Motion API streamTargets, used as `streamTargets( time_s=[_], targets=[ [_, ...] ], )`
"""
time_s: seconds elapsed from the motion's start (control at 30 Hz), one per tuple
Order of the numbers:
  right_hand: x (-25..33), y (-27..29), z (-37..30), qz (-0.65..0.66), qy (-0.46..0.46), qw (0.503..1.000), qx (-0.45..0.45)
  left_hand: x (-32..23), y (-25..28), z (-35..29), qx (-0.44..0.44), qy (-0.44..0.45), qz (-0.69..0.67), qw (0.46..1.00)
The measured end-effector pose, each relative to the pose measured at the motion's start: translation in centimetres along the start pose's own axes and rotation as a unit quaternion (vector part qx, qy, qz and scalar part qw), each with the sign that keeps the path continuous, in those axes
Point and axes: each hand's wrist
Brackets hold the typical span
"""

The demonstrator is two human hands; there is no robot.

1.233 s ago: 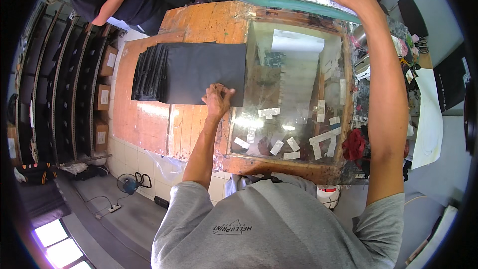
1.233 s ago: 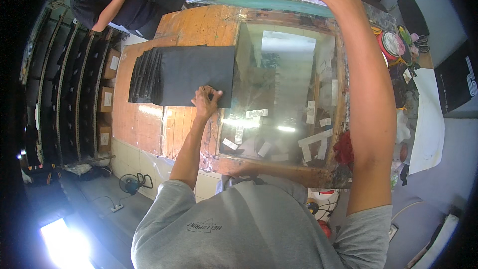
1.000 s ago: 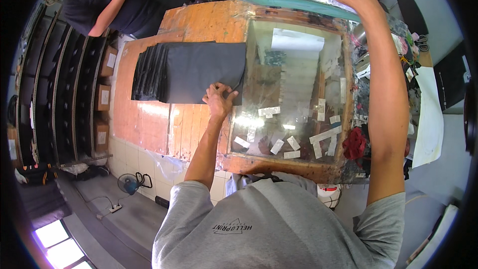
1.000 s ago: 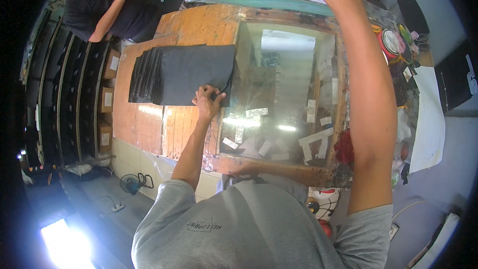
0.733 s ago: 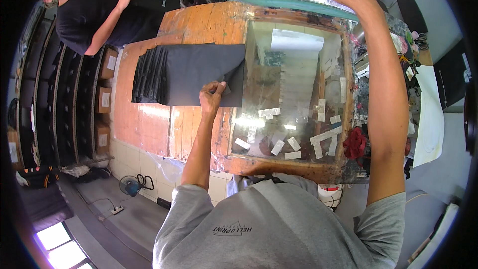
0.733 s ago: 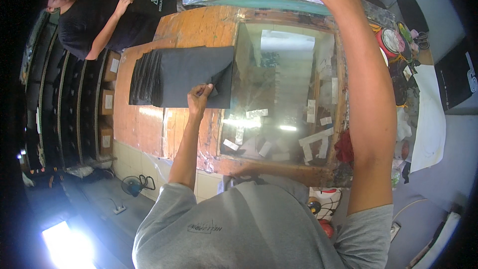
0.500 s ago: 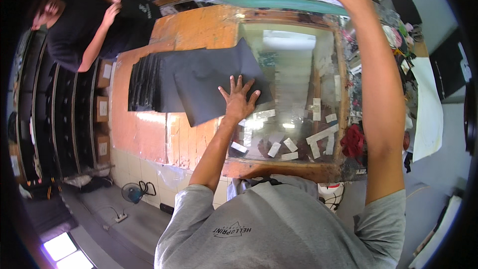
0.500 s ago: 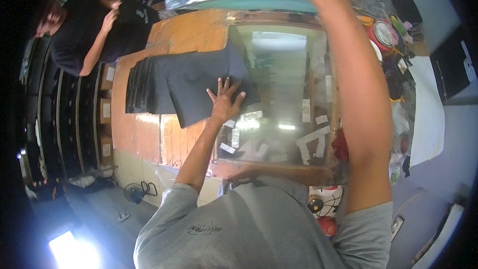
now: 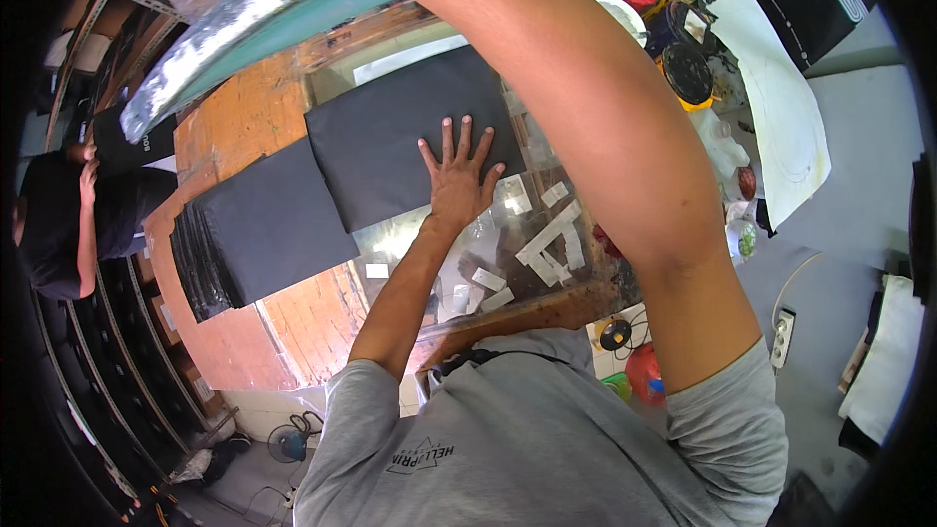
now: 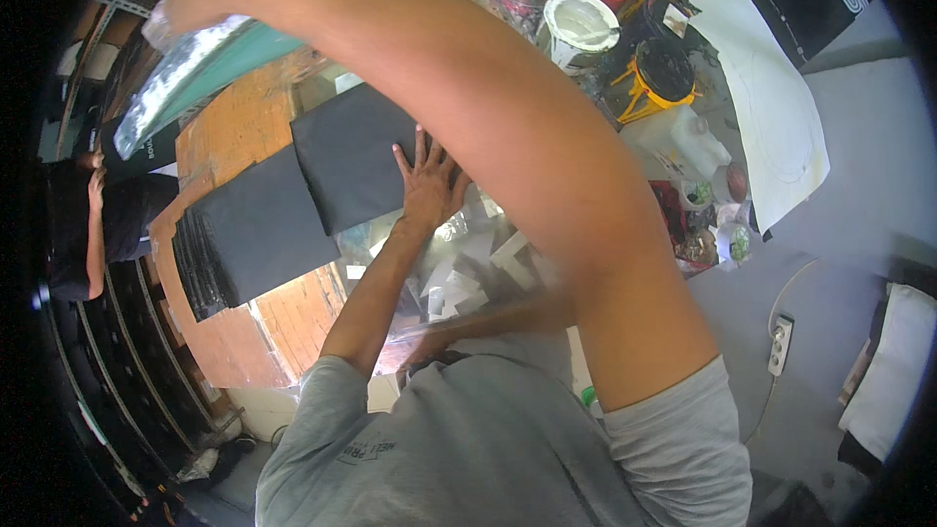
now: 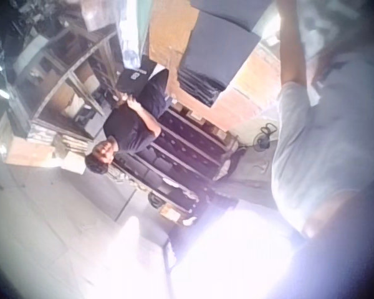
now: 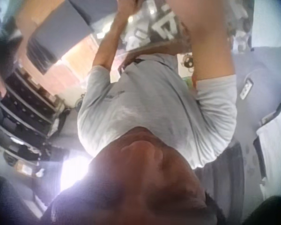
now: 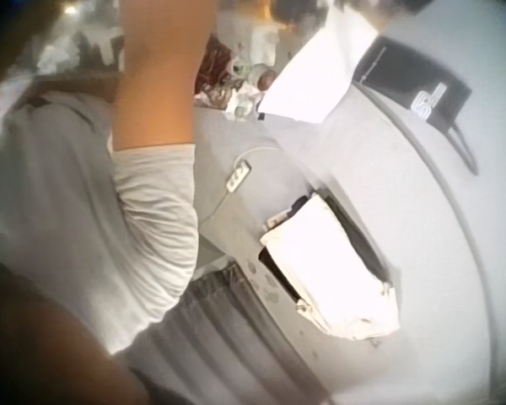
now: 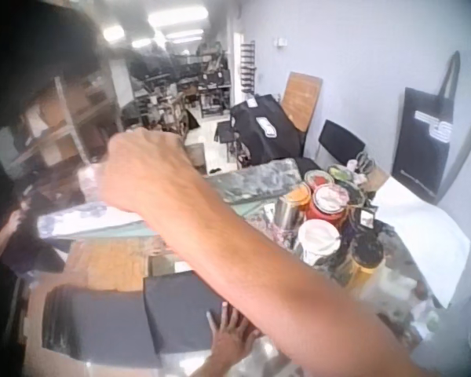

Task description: The person performs screen printing by placing black bags on a registration surface, lowering a silk screen frame, and using a squeegee to apply white ink to print a logo.

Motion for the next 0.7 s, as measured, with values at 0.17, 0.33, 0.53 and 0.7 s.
streamTargets(
  time_s=[0.17, 0.33, 0.53, 0.7],
  targets=[
    [0.0, 0.9, -0.3, 0.014, -0.020, 1.000, 0.003, -0.3, -0.4, 0.0, -0.013, 0.009, -0.091, 0.996],
    [0.5, 1.8, -0.6, 0.021, -0.033, 0.999, 0.006, 0.3, -0.2, -1.9, -0.111, 0.090, -0.071, 0.987],
    [1.0, 2.0, -1.0, 0.023, -0.046, 0.999, 0.010, -0.3, 0.3, -4.2, -0.068, 0.085, 0.027, 0.994],
    [1.3, 2.5, -1.2, 0.025, -0.059, 0.998, 0.013, -0.6, 0.3, -4.8, -0.071, 0.084, 0.027, 0.994]
  ],
)
Point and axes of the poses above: each hand's wrist, its own z-axis towards the middle knuckle, its own y-axis out of the back of the hand, x = y × z, and after that the axes turned 11 degrees about -x, right-handed
